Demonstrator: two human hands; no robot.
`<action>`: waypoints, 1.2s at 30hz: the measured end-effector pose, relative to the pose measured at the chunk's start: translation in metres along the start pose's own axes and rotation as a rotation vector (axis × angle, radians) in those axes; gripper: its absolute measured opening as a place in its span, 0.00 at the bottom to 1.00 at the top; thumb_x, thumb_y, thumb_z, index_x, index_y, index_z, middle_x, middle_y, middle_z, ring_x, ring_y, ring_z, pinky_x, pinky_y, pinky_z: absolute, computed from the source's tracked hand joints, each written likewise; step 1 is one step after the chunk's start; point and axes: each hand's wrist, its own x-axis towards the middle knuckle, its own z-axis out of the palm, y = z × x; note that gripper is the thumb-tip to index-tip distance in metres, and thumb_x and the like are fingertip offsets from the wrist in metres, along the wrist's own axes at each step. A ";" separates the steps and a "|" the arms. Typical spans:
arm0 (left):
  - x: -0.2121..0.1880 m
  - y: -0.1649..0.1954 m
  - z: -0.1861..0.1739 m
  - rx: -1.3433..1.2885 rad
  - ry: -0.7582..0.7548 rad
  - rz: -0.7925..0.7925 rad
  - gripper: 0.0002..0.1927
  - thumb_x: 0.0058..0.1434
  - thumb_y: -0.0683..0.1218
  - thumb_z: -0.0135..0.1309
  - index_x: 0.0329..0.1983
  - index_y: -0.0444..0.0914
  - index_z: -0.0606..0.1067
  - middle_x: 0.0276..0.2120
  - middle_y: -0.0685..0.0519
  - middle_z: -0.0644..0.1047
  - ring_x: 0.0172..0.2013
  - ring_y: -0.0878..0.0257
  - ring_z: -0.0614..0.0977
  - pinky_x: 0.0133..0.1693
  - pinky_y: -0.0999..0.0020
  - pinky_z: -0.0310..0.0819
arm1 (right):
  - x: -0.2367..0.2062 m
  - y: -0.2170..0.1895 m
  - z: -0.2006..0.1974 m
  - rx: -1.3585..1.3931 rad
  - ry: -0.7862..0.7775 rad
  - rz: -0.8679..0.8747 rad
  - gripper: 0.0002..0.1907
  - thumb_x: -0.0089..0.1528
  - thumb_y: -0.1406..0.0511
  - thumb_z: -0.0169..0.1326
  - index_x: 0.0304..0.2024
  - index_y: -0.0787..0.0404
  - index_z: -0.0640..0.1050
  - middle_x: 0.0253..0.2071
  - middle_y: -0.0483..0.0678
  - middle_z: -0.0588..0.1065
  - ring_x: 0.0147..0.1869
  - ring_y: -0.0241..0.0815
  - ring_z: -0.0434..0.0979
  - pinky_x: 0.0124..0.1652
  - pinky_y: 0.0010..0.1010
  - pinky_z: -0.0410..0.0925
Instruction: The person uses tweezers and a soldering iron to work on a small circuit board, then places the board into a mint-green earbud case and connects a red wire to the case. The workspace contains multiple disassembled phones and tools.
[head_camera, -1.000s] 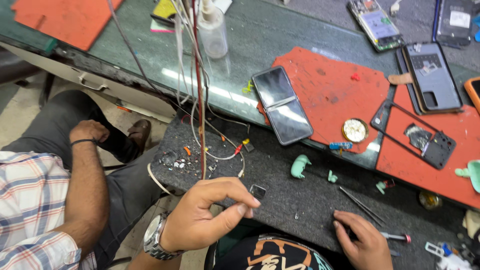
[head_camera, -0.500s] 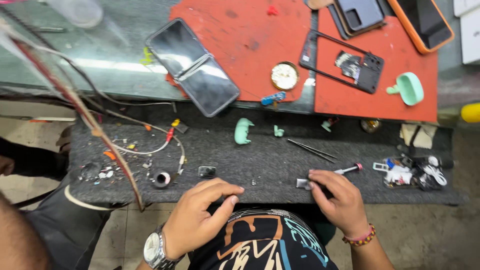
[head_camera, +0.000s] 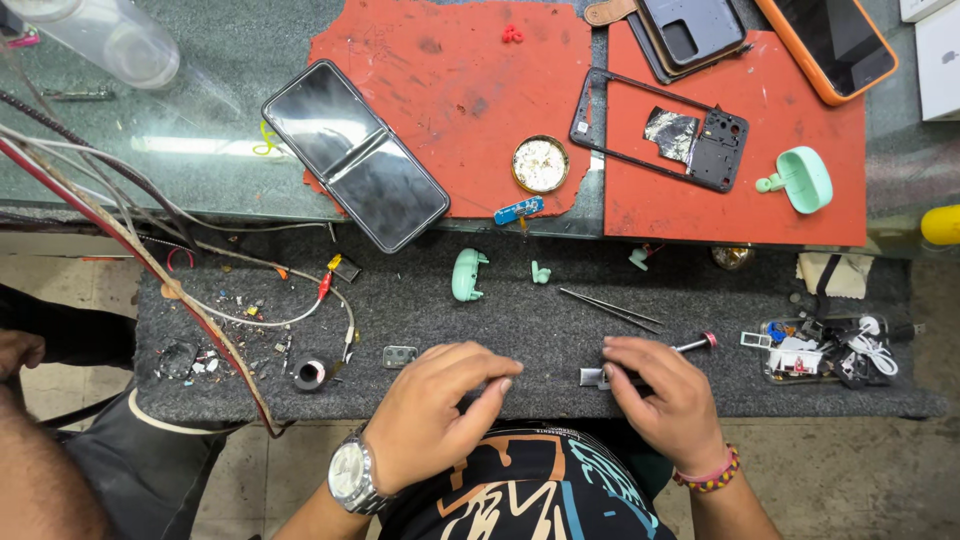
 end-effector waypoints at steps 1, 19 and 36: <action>0.005 0.002 0.001 0.022 0.028 0.027 0.07 0.64 0.42 0.55 0.44 0.38 0.79 0.36 0.50 0.81 0.39 0.54 0.83 0.45 0.59 0.75 | 0.006 0.001 -0.001 -0.007 0.015 -0.018 0.09 0.57 0.69 0.62 0.40 0.62 0.81 0.46 0.51 0.81 0.50 0.48 0.83 0.48 0.34 0.75; 0.125 0.002 0.014 0.706 0.324 0.065 0.12 0.62 0.45 0.59 0.48 0.39 0.79 0.41 0.51 0.75 0.46 0.52 0.75 0.48 0.54 0.66 | 0.036 0.025 -0.003 -0.106 0.048 0.084 0.11 0.60 0.69 0.59 0.46 0.63 0.81 0.43 0.52 0.77 0.47 0.50 0.78 0.46 0.37 0.71; 0.131 -0.011 0.002 0.784 0.357 0.309 0.14 0.61 0.40 0.57 0.51 0.38 0.79 0.44 0.52 0.75 0.54 0.54 0.76 0.55 0.54 0.67 | 0.014 0.058 0.002 0.265 0.130 0.220 0.23 0.65 0.70 0.55 0.63 0.65 0.69 0.46 0.53 0.78 0.46 0.40 0.83 0.46 0.30 0.76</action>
